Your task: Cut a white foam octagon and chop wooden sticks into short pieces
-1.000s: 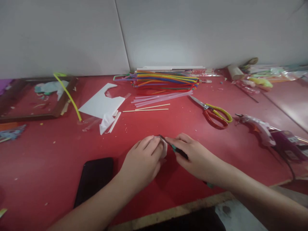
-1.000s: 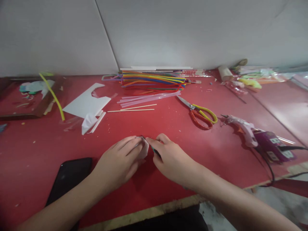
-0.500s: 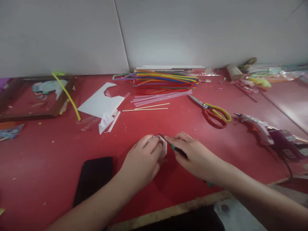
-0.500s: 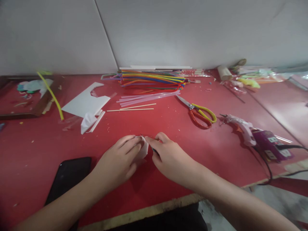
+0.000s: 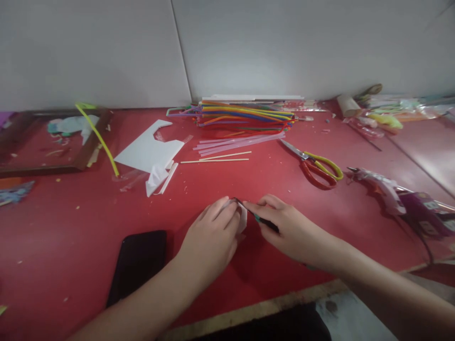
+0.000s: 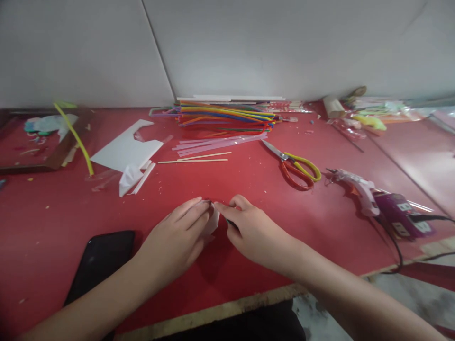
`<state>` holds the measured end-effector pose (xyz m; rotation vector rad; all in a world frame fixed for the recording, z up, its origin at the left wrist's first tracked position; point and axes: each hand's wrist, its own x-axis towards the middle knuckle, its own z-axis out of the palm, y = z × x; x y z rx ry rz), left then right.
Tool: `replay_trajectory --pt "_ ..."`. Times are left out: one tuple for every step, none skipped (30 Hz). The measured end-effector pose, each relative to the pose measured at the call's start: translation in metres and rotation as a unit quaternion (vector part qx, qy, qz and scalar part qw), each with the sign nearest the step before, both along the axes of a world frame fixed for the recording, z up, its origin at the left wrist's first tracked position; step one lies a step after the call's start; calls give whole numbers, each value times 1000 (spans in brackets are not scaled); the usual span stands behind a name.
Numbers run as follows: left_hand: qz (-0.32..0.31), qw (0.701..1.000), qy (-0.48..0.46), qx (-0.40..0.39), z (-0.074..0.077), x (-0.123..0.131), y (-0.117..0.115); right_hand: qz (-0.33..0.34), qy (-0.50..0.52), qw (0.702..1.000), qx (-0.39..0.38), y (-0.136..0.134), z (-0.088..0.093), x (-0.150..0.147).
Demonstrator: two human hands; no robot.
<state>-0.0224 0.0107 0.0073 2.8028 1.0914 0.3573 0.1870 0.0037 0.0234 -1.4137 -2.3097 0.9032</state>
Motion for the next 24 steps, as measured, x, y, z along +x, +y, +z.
replay_trajectory --pt "0 1000 6 -6 0 0 -1 -2 3 1000 0 0 0 0" --pt "0 1000 13 -14 0 0 -1 -4 6 1000 0 0 0 0" --pt "-2 1000 19 -23 0 -1 -2 -4 6 1000 0 -1 0 0" --pt "-3 999 23 -29 0 -1 -2 -3 7 1000 0 -1 -1 0" --pt "-5 999 24 -31 0 -2 -2 0 6 1000 -1 -1 -1 0" --pt "-5 999 23 -31 0 -2 -2 2 6 1000 -2 -1 -1 1" --pt "-4 999 21 -30 1 -2 -2 4 6 1000 -2 -1 -2 1" --pt "-4 999 17 -28 1 -3 -2 6 7 1000 -1 -1 -2 2" --pt "-4 1000 14 -25 1 -3 -2 7 9 1000 1 -1 -3 2" --pt "-6 1000 11 -20 1 -3 -2 8 11 1000 3 0 -3 3" --pt "-8 1000 9 -16 1 -3 -2 10 13 1000 7 0 -4 3" --pt "-11 1000 7 -11 1 -3 -2 12 14 1000 11 0 -5 3" --pt "-12 1000 6 -7 1 -3 -1 13 14 1000 13 -1 -5 2" --pt "-12 1000 6 -5 1 -3 -1 13 11 1000 12 -1 -5 2" --pt "-10 1000 7 -6 0 -2 -1 12 7 1000 11 -2 -5 2" --pt "-6 1000 9 -9 0 -2 -1 11 2 1000 8 -2 -5 1" --pt "-2 1000 12 -13 0 -2 -1 9 -4 1000 4 -2 -4 1" --pt "-1 1000 15 -18 0 -1 -1 8 -8 1000 -1 -3 -4 1" --pt "0 1000 19 -22 0 -1 -1 7 -10 1000 -5 -3 -4 1" --pt "-2 999 22 -24 0 -1 -1 7 -9 1000 -8 -2 -4 1" --pt "-5 999 25 -23 0 0 -1 7 -7 1000 -9 -2 -4 1" --pt "-9 999 26 -19 0 0 -1 7 -6 1000 -9 -2 -4 1" --pt "-12 1000 26 -13 0 0 -1 6 -7 1000 -9 -2 -5 1" --pt "-13 1000 23 -6 1 0 -1 5 -11 1000 -10 -2 -5 2"
